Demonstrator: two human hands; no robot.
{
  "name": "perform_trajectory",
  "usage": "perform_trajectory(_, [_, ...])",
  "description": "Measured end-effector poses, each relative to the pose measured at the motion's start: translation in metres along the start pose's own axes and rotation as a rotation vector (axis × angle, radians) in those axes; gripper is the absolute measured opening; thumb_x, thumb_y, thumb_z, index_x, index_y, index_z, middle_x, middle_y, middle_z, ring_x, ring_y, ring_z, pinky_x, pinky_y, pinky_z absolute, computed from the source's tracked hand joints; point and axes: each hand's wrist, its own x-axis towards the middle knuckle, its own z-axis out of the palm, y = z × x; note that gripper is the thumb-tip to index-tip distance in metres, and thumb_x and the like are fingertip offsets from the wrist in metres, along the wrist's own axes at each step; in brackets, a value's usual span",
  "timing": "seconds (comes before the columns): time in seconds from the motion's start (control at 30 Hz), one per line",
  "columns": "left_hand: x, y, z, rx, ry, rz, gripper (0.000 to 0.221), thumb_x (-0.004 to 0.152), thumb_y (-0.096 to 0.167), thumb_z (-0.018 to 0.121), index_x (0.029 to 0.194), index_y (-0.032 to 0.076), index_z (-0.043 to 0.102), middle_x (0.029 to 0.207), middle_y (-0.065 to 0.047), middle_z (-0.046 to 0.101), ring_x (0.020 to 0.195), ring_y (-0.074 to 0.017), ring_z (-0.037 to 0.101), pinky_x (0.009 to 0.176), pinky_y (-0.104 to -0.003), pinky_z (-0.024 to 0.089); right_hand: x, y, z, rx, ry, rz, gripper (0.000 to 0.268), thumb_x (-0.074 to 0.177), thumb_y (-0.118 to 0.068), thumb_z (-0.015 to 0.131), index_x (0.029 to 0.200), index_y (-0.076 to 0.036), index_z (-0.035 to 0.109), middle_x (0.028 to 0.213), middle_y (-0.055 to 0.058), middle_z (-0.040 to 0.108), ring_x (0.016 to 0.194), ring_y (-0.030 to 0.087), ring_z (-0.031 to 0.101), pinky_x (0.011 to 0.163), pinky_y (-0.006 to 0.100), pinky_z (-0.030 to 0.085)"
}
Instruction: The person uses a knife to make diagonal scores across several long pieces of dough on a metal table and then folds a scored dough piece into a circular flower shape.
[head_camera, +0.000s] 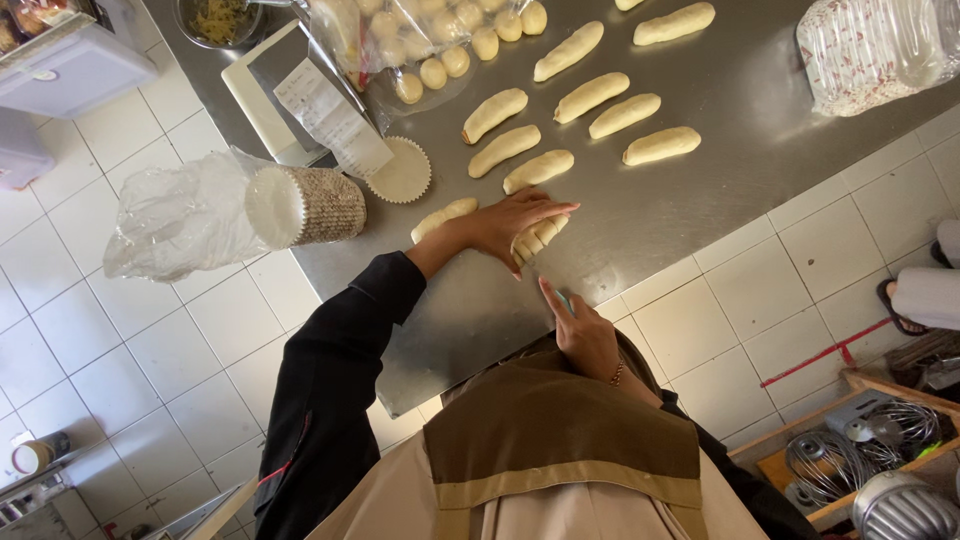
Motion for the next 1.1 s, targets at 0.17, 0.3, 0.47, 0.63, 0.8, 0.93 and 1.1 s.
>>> perform_trajectory(0.17, [-0.002,-0.004,-0.002,-0.026,-0.005,0.027,0.145,0.041,0.021,0.101,0.163,0.021,0.021,0.151,-0.004,0.052,0.141,-0.0312,0.039,0.123,-0.047,0.031,0.002,0.006,0.003,-0.036,-0.039,-0.004,0.069,0.094,-0.006,0.062,0.156,-0.023,0.038,0.093,0.012,0.07,0.047,0.011,0.056,0.038,0.024,0.047])
perform_trajectory(0.3, [-0.002,-0.001,-0.001,0.019,0.005,0.028,0.147,0.036,0.02,0.1,0.161,0.02,0.022,0.151,-0.005,0.05,0.138,-0.0327,0.037,0.121,-0.047,0.03,-0.022,0.01,-0.02,-0.046,0.165,-0.026,0.068,0.096,-0.005,0.059,0.157,-0.031,0.042,0.089,0.007,0.069,0.057,0.011,0.058,0.046,0.024,0.048])
perform_trajectory(0.47, [0.001,-0.003,0.001,-0.024,0.011,0.024,0.147,0.037,0.022,0.101,0.161,0.02,0.023,0.15,-0.003,0.052,0.138,-0.0307,0.04,0.122,-0.047,0.032,-0.001,0.017,-0.019,-0.023,0.06,0.063,0.061,0.095,-0.008,0.063,0.151,-0.026,0.047,0.081,0.007,0.066,0.043,0.01,0.049,0.036,0.025,0.042])
perform_trajectory(0.63, [-0.002,0.002,-0.001,-0.003,0.002,-0.003,0.146,0.036,0.022,0.1,0.161,0.021,0.024,0.15,-0.003,0.051,0.137,-0.0308,0.04,0.121,-0.047,0.034,0.016,0.017,-0.017,-0.032,0.061,0.01,0.063,0.096,-0.009,0.064,0.154,-0.023,0.045,0.08,0.005,0.062,0.046,0.011,0.051,0.038,0.026,0.042])
perform_trajectory(0.8, [-0.003,0.0,0.002,-0.042,0.022,0.036,0.146,0.037,0.02,0.101,0.161,0.021,0.023,0.155,-0.006,0.046,0.141,-0.034,0.035,0.122,-0.05,0.03,0.013,0.023,-0.008,-0.043,0.047,-0.024,0.068,0.094,-0.01,0.064,0.157,-0.024,0.042,0.092,0.01,0.068,0.052,0.011,0.055,0.043,0.025,0.047])
perform_trajectory(0.93, [-0.003,-0.002,0.002,-0.042,0.015,0.021,0.146,0.037,0.02,0.101,0.161,0.021,0.023,0.156,-0.005,0.046,0.143,-0.0338,0.034,0.123,-0.051,0.029,-0.008,0.038,-0.014,-0.108,-0.102,0.04,0.061,0.095,-0.011,0.065,0.151,-0.027,0.046,0.092,0.011,0.072,0.041,0.01,0.053,0.033,0.025,0.045])
perform_trajectory(1.1, [-0.001,-0.005,0.006,-0.056,-0.014,-0.025,0.149,0.035,0.02,0.1,0.162,0.021,0.021,0.156,-0.004,0.044,0.14,-0.0338,0.034,0.122,-0.05,0.031,0.002,0.048,-0.035,-0.051,0.102,0.03,0.065,0.095,-0.01,0.061,0.155,-0.029,0.046,0.083,0.006,0.065,0.05,0.012,0.051,0.043,0.027,0.043])
